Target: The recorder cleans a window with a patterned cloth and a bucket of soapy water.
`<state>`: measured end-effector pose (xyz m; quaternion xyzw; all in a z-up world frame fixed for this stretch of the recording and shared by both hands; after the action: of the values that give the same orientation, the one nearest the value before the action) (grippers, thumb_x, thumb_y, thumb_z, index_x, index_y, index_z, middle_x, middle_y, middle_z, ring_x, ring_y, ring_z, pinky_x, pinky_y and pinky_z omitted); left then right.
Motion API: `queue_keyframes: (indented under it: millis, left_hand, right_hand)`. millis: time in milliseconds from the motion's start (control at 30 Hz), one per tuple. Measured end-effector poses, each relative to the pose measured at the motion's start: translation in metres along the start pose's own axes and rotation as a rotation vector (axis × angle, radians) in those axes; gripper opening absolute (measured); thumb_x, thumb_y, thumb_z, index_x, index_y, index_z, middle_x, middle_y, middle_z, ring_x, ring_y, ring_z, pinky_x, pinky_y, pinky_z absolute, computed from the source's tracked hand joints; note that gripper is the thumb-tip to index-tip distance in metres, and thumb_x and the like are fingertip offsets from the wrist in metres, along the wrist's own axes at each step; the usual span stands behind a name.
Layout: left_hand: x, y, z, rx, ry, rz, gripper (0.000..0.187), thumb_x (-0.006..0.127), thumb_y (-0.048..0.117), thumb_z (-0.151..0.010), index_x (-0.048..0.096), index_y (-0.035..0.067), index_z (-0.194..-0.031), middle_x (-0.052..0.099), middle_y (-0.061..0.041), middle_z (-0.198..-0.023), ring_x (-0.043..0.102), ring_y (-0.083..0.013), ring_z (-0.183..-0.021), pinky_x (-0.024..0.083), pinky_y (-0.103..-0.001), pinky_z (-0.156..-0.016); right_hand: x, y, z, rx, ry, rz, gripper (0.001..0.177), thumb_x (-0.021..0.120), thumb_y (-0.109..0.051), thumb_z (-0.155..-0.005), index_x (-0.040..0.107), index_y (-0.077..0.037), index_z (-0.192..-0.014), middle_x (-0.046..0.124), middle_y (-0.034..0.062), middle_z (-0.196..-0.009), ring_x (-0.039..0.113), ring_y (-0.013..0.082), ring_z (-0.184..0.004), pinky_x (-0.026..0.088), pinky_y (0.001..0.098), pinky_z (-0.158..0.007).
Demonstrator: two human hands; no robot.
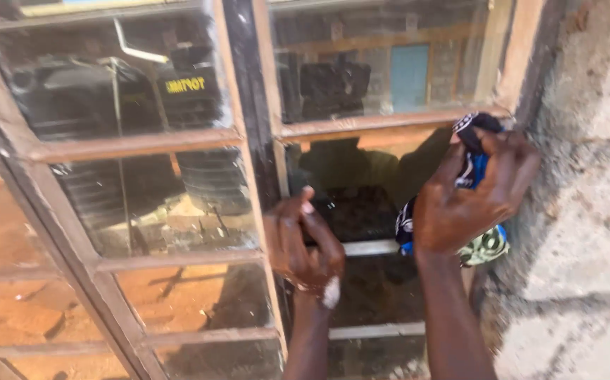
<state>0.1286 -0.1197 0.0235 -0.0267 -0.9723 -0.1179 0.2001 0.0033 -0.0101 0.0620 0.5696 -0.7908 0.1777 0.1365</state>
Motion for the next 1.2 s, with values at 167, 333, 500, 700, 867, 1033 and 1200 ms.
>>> queue_keyframes:
  millis: [167,333,500,700,867,1033,1200]
  left_hand:
    - [-0.002,-0.004,0.001,-0.017,-0.02,0.003,0.015,0.057,-0.006,-0.098,0.07,-0.001,-0.106,0.066,-0.015,-0.098,0.068,-0.0295,-0.087,0.054,-0.038,-0.072]
    - [0.0,-0.003,0.006,-0.108,-0.001,-0.009,0.015,0.058,-0.006,-0.099,0.07,-0.004,-0.108,0.069,-0.016,-0.103,0.068,-0.0293,-0.09,0.055,-0.037,-0.075]
    - [0.0,-0.01,0.001,0.009,-0.012,0.019,0.017,0.055,-0.005,-0.103,0.068,-0.003,-0.114,0.07,-0.016,-0.109,0.069,-0.0297,-0.099,0.058,-0.04,-0.087]
    - [-0.01,-0.004,-0.005,-0.134,0.088,-0.019,0.029,0.056,0.001,-0.109,0.061,-0.004,-0.137,0.058,-0.018,-0.134,0.058,-0.0293,-0.128,0.057,-0.04,-0.103]
    - [-0.015,-0.006,-0.012,-0.274,0.049,0.026,0.03,0.057,0.0,-0.11,0.065,-0.003,-0.139,0.057,-0.015,-0.141,0.058,-0.0283,-0.136,0.053,-0.041,-0.114]
    - [-0.015,-0.01,-0.009,-0.382,0.076,0.151,0.026,0.062,0.0,-0.106,0.067,-0.004,-0.132,0.056,-0.014,-0.138,0.06,-0.0252,-0.133,0.057,-0.034,-0.106]
    - [-0.014,-0.014,-0.005,-0.478,0.1,0.31,0.026,0.062,0.001,-0.106,0.065,-0.005,-0.131,0.053,-0.013,-0.142,0.061,-0.0232,-0.133,0.06,-0.033,-0.109]
  right_hand:
    - [0.028,-0.031,0.018,0.166,0.017,-0.097,0.022,0.064,-0.022,-0.112,0.066,-0.001,-0.108,0.065,0.0137,-0.108,0.068,0.03,-0.099,0.057,0.0393,-0.088]
    - [0.001,-0.014,0.005,0.051,-0.061,-0.049,0.011,0.068,-0.008,-0.106,0.066,0.003,-0.109,0.065,0.0177,-0.107,0.064,0.0347,-0.1,0.053,0.0451,-0.09]
    - [0.028,-0.029,0.023,0.195,0.022,-0.026,0.012,0.073,-0.009,-0.102,0.067,-0.001,-0.109,0.065,0.0147,-0.108,0.064,0.0318,-0.103,0.053,0.0438,-0.092]
    - [0.032,-0.085,0.029,0.055,-0.209,-0.237,0.025,0.082,-0.007,-0.095,0.072,-0.001,-0.118,0.06,0.0148,-0.118,0.062,0.0313,-0.109,0.053,0.0425,-0.094]
    - [0.04,-0.095,0.031,0.025,-0.287,-0.331,0.029,0.084,-0.003,-0.096,0.072,-0.001,-0.123,0.06,0.0138,-0.123,0.063,0.0272,-0.106,0.054,0.0383,-0.09]
    - [0.047,-0.096,0.037,-0.113,-0.348,-0.467,0.029,0.073,0.005,-0.091,0.073,-0.004,-0.118,0.06,0.0147,-0.124,0.063,0.0309,-0.112,0.054,0.0393,-0.091]
    - [0.046,-0.107,0.029,-0.028,-0.391,-0.419,0.022,0.077,0.0,-0.1,0.069,-0.001,-0.121,0.059,0.0134,-0.12,0.063,0.0275,-0.104,0.055,0.0379,-0.088]
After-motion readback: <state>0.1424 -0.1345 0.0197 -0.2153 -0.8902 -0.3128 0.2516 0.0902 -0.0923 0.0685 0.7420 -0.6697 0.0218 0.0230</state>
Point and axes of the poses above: each hand's wrist, its own z-axis away from the middle knuckle, its own x-axis out of the palm, y = z × x, the point moved 3 cm from there along -z, towards the middle knuckle
